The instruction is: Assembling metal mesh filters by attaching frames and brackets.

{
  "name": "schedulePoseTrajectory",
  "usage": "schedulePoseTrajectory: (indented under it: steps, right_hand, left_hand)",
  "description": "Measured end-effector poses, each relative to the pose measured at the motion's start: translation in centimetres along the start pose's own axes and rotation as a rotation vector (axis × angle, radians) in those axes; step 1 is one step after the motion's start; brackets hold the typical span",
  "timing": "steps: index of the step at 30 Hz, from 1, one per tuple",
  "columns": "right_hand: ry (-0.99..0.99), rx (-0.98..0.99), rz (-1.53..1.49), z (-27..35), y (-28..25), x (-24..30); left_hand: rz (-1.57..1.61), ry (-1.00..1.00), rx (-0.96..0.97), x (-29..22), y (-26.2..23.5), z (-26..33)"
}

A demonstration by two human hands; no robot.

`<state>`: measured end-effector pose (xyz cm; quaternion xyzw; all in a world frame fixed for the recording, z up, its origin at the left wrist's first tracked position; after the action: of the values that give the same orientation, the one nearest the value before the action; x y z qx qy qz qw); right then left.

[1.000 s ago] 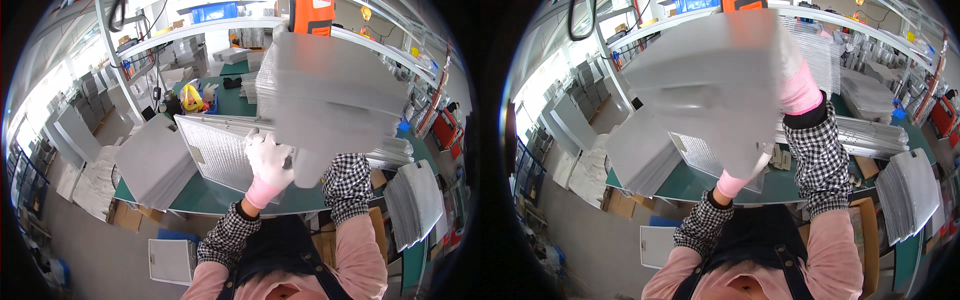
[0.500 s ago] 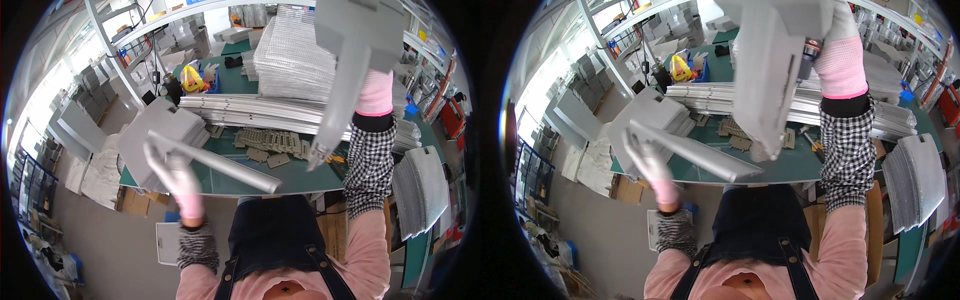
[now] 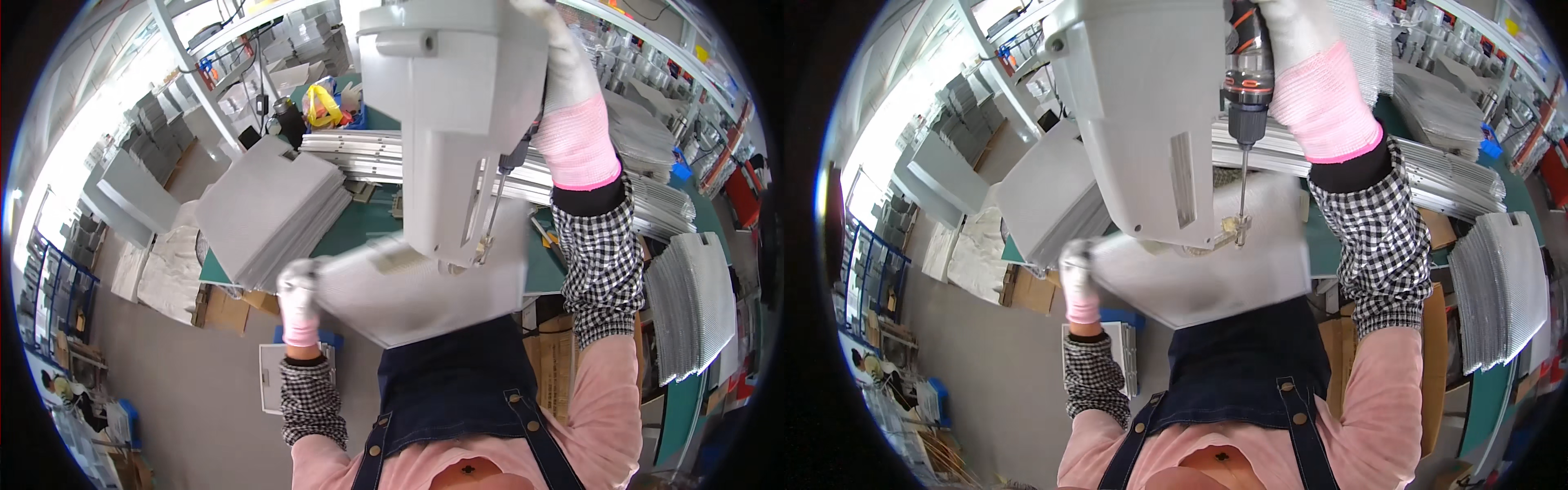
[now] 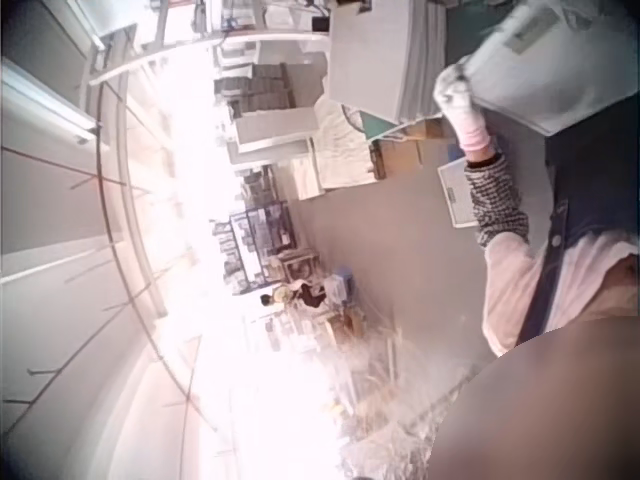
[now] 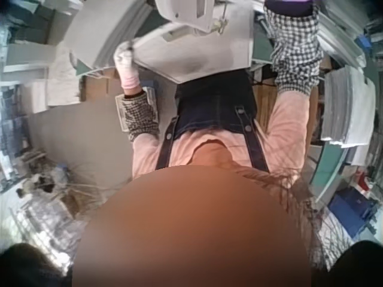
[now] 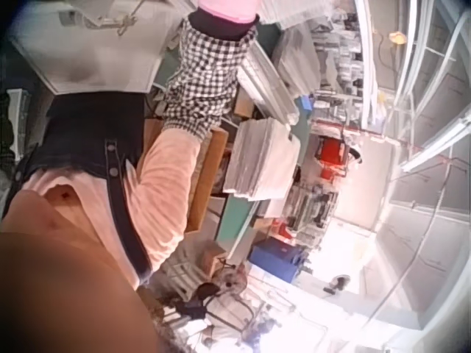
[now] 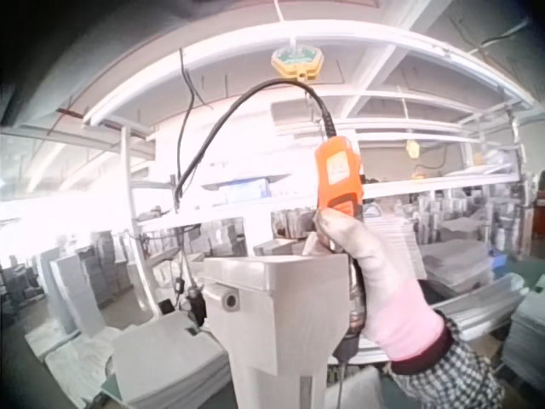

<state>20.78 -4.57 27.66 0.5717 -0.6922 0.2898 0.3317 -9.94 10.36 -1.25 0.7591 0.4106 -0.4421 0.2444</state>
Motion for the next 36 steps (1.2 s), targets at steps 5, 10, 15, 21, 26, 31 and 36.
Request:
schedulePoseTrajectory:
  steps: [5,10,15,21,26,31,36]
  right_hand:
    - [-0.011,-0.056,0.194,0.5,-3.6,-3.2]
    - [-0.047,-0.050,0.094,1.4,-2.3,-4.5]
    - [-0.002,-0.068,0.073,1.8,-2.7,-7.1]
    - [-0.015,-0.070,0.071,1.9,-2.6,-7.1]
    - [-0.051,-0.066,0.089,1.5,-2.2,-7.3]
    - [0.079,0.077,-0.072,2.1,-0.5,-8.7]
    - [0.158,0.064,-0.085,4.5,0.7,-10.8]
  left_hand:
    - [-0.147,-0.273,0.623,-0.8,13.1,-2.8]
    - [-1.068,0.252,0.588,-5.9,19.9,-3.7]
    - [-1.035,0.262,0.548,-4.2,23.4,-3.5]
    - [-1.067,0.327,0.502,-4.3,23.1,-2.9]
    - [-1.073,0.311,0.521,-4.0,23.0,-2.9]
    - [-1.024,0.336,0.518,-3.3,22.7,-2.3]
    - [-1.233,0.470,0.601,-0.8,22.9,0.2]
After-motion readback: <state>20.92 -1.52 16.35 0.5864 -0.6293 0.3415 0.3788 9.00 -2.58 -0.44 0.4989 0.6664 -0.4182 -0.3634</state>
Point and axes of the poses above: each hand's wrist, its own z-axis away from the middle knuckle, its own y-axis out of the palm, x = y × z, the point moved 10 cm from there along -z, towards the middle knuckle, and after that the axes turned 14 degrees about x, right-handed, at the moved point
